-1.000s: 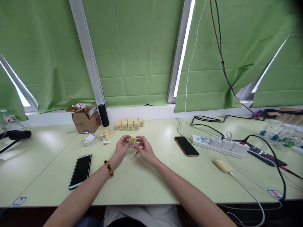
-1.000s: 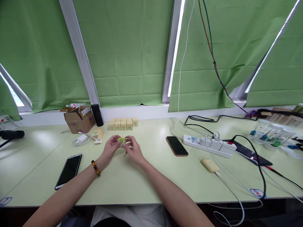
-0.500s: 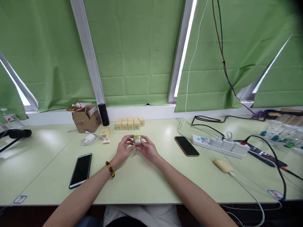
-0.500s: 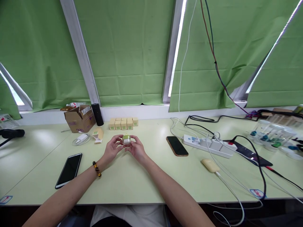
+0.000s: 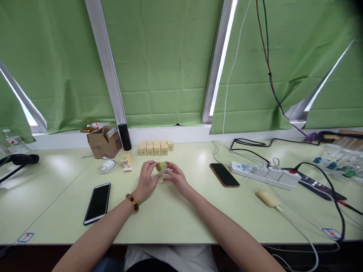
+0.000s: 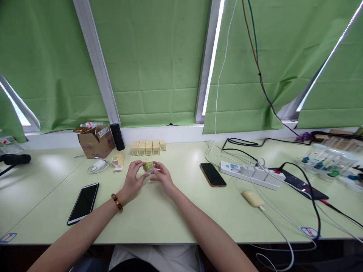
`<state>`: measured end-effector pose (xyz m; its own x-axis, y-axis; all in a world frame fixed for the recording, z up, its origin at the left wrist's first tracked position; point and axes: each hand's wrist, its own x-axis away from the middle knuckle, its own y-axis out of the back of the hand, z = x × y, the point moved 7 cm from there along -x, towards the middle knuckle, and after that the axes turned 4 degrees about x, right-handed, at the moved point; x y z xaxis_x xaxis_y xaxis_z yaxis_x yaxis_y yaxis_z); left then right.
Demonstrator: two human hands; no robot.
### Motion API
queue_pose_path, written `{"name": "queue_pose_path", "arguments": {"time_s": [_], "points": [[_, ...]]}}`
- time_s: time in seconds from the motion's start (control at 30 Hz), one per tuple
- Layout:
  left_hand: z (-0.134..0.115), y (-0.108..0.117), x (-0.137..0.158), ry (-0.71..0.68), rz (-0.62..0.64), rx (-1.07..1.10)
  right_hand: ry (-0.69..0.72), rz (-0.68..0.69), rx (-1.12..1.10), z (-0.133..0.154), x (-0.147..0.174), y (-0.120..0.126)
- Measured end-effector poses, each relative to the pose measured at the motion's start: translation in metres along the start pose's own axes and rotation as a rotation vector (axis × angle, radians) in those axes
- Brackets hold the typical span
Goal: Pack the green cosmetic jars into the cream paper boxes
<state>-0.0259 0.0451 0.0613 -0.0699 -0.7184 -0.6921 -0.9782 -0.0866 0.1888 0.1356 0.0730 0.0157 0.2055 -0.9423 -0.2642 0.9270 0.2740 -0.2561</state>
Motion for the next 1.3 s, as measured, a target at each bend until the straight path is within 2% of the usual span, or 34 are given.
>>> {"name": "queue_pose_path", "arguments": {"time_s": [0.07, 0.2, 0.33, 0.43, 0.5, 0.6, 0.7, 0.83, 0.97, 1.1, 1.3], "points": [[0.000, 0.000, 0.000, -0.030, 0.025, -0.088, 0.062, -0.051, 0.160, 0.001, 0.000, 0.002], [-0.005, -0.008, 0.004, -0.121, 0.160, -0.229, 0.117, -0.117, 0.398, -0.002, -0.002, 0.006], [-0.011, -0.015, 0.008, -0.183, 0.241, -0.280, 0.103, -0.054, 0.459, -0.006, -0.007, 0.008], [-0.006, -0.011, 0.004, -0.171, 0.237, -0.334, 0.064, -0.005, 0.497, -0.010, -0.011, 0.014], [0.004, 0.001, -0.003, -0.131, 0.166, -0.423, 0.030, -0.007, 0.547, -0.013, -0.013, 0.022], [0.028, 0.032, -0.015, 0.006, -0.032, -0.643, 0.024, -0.020, 0.681, -0.017, -0.016, 0.035], [0.051, 0.061, -0.022, 0.170, -0.098, -0.860, 0.027, -0.006, 0.782, -0.019, -0.018, 0.041], [0.074, 0.081, -0.024, 0.383, -0.013, -1.091, 0.014, 0.047, 0.871, -0.019, -0.020, 0.042], [0.084, 0.086, -0.023, 0.504, 0.102, -1.259, 0.128, -0.075, 1.100, -0.010, -0.018, 0.045], [0.090, 0.086, -0.021, 0.557, 0.194, -1.258, 0.243, -0.218, 1.144, 0.001, -0.014, 0.045], [0.092, 0.082, -0.021, 0.570, 0.235, -1.153, 0.417, -0.379, 1.011, 0.024, -0.003, 0.040]]}}
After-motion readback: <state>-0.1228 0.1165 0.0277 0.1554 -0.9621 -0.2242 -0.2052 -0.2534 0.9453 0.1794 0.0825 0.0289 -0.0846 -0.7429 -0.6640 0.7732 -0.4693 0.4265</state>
